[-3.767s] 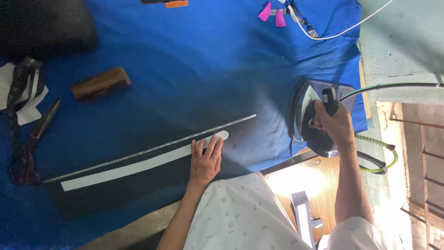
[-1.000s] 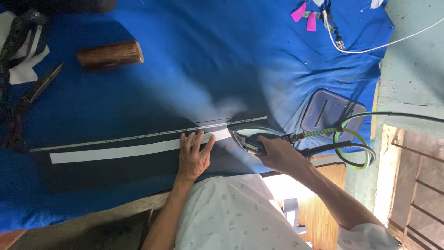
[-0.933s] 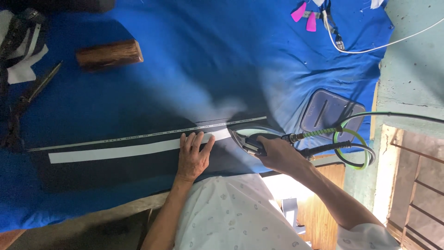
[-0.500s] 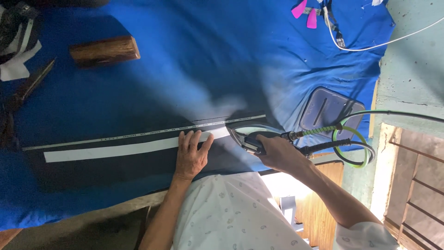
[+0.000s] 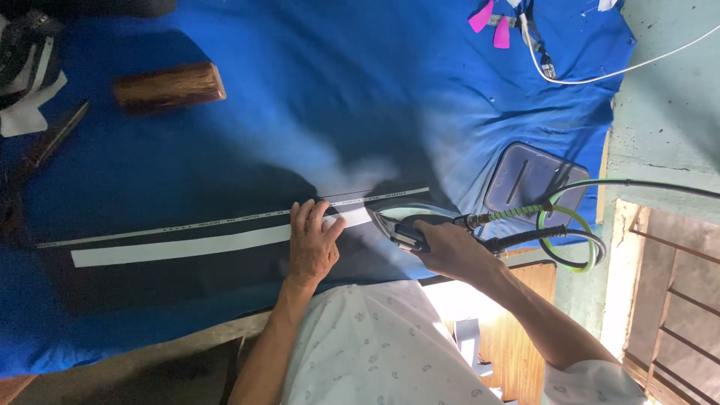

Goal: The person uses shears to cut a long strip of dark fabric along a ruler on a blue work surface, then irons the cut strip with a steam iron. The person handles the fabric, ruler, shears, and iron in sequence.

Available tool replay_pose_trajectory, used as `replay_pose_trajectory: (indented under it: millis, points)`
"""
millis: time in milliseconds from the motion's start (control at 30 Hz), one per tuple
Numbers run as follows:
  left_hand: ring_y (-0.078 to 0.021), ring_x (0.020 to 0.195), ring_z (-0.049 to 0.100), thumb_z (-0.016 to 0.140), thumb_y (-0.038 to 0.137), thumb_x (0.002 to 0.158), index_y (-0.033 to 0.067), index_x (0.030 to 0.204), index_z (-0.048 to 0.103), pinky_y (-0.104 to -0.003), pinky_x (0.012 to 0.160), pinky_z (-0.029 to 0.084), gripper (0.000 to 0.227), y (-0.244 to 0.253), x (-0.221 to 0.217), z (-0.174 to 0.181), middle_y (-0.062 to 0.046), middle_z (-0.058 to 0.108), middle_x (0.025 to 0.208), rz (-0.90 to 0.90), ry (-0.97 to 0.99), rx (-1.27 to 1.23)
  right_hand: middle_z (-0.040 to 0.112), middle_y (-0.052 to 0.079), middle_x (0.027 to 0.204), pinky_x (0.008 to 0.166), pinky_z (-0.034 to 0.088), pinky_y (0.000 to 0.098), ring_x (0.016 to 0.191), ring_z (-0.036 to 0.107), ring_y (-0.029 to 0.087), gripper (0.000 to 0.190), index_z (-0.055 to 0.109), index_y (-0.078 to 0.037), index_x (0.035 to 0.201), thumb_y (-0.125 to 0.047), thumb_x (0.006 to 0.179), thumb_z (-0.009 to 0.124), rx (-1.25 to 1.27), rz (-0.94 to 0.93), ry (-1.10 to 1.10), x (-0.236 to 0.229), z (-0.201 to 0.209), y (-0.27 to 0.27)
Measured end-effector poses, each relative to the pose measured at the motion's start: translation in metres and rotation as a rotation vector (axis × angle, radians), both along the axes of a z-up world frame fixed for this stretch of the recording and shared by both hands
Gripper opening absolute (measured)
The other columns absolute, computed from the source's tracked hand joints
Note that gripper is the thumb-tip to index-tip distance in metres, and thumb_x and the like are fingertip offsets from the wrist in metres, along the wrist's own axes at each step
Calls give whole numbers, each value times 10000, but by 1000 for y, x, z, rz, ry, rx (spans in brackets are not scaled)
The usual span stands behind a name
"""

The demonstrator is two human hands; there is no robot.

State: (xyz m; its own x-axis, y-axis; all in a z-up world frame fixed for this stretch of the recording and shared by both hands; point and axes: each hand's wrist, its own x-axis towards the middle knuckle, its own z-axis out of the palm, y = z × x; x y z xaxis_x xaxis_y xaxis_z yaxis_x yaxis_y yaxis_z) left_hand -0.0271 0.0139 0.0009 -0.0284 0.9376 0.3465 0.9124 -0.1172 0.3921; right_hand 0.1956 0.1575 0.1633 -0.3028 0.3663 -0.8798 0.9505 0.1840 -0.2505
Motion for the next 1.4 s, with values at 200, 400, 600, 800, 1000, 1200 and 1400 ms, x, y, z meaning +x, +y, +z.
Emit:
replay_pose_trajectory:
  millis: [200,400,600,800,1000,1200,1400]
  points:
    - [-347,1369,422,456,17,987,266,1057,690,-634,1139,357,349,-8,-1,-3,-107,503,1323,-7,-12,-52,674,68,650,584,531,351,590,720,238,183,654,-129,957,-309,980,631,36,-40,47,2,-1,0]
    - [-356,1370,442,471,-2,979,268,1062,679,-620,1149,364,350,-6,-1,3,-139,515,1303,-24,47,-29,658,88,627,551,510,368,553,697,260,190,652,-116,959,-302,984,622,15,-62,73,4,-4,1]
    - [-355,1349,455,469,23,993,254,1067,675,-627,1130,371,318,-7,2,-3,-130,518,1288,-12,39,-19,698,76,670,588,546,337,578,720,233,157,674,-131,994,-282,952,670,58,-66,93,5,-1,-2]
    - [-371,1322,481,505,11,958,220,1047,656,-633,1093,416,273,1,4,8,-141,537,1256,-17,84,1,714,302,723,620,576,561,711,738,505,287,651,21,1028,-188,867,763,204,-228,324,16,25,16]
    - [-363,1301,505,488,9,977,204,1019,673,-616,1080,436,272,6,5,17,-154,560,1245,-12,78,-5,750,160,738,626,609,450,685,760,354,301,671,-110,992,-374,880,761,389,-465,425,11,29,38]
    - [-353,1314,500,518,11,965,222,1038,682,-602,1120,398,277,1,7,8,-154,568,1286,10,69,-8,744,265,797,660,598,549,763,739,478,401,632,-47,1068,-395,898,737,408,-282,388,-50,39,43]
    - [-353,1349,463,529,34,979,221,1097,697,-591,1134,364,278,-7,8,18,-152,554,1368,36,69,-12,748,265,868,737,612,543,849,746,485,366,571,-94,1128,-349,900,701,251,-112,280,-74,-11,29]
